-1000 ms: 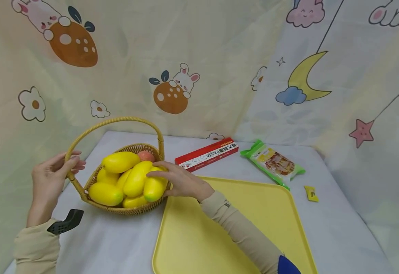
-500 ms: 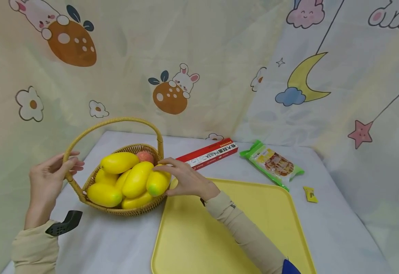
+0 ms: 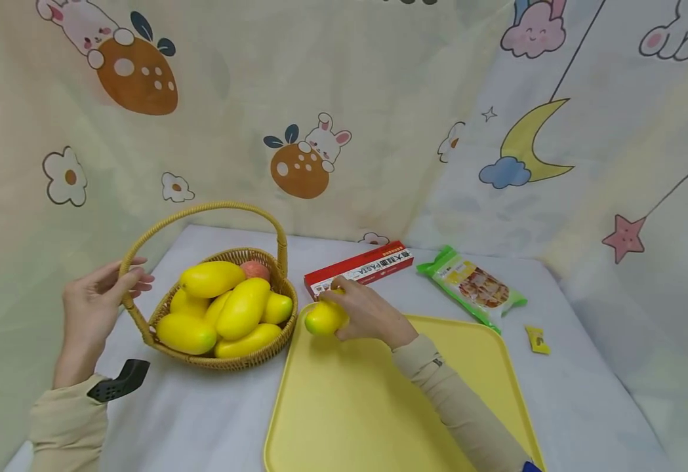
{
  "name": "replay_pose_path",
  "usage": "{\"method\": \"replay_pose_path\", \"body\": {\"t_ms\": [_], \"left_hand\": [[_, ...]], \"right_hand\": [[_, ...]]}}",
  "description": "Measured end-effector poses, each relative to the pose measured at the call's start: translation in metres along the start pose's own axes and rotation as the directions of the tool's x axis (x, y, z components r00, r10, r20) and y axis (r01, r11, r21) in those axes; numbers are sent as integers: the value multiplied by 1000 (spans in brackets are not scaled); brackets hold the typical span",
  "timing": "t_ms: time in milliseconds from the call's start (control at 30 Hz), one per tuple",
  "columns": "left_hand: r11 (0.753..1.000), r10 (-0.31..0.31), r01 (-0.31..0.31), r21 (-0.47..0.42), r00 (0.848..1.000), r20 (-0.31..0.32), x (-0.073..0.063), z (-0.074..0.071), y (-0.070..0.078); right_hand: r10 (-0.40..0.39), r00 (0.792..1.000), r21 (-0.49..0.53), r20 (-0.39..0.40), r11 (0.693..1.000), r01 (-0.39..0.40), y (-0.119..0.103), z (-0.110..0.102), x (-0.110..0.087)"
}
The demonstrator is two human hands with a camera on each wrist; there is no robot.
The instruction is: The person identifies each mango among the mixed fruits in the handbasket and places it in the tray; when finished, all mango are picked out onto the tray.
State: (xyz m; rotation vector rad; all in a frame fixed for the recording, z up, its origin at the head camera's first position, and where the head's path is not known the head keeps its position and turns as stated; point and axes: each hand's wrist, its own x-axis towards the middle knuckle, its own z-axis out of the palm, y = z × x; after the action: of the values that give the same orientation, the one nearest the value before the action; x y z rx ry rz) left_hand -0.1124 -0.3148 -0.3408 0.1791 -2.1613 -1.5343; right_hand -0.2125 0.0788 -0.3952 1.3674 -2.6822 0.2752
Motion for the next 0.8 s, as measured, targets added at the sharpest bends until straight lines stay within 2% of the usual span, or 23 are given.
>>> {"method": "replay_pose_path", "body": {"t_ms": [267,467,600,800], "left_hand": [[998,-20,21,59,1000,-14,0,0,0],[999,-28,28,17,999,-20,0,3,1],[999,-23,24,27,1000,-20,0,4,2],[998,-28,29,54,999,-23,0,3,3]], "right_hand": [[29,993,-77,115,997,-20,-5,22,5],[72,983,-139,169,989,-49,-11,29,14],[91,978,-127,186,990,-68,-13,31,17],[76,976,-89,204,994,-59,-12,33,16]]}}
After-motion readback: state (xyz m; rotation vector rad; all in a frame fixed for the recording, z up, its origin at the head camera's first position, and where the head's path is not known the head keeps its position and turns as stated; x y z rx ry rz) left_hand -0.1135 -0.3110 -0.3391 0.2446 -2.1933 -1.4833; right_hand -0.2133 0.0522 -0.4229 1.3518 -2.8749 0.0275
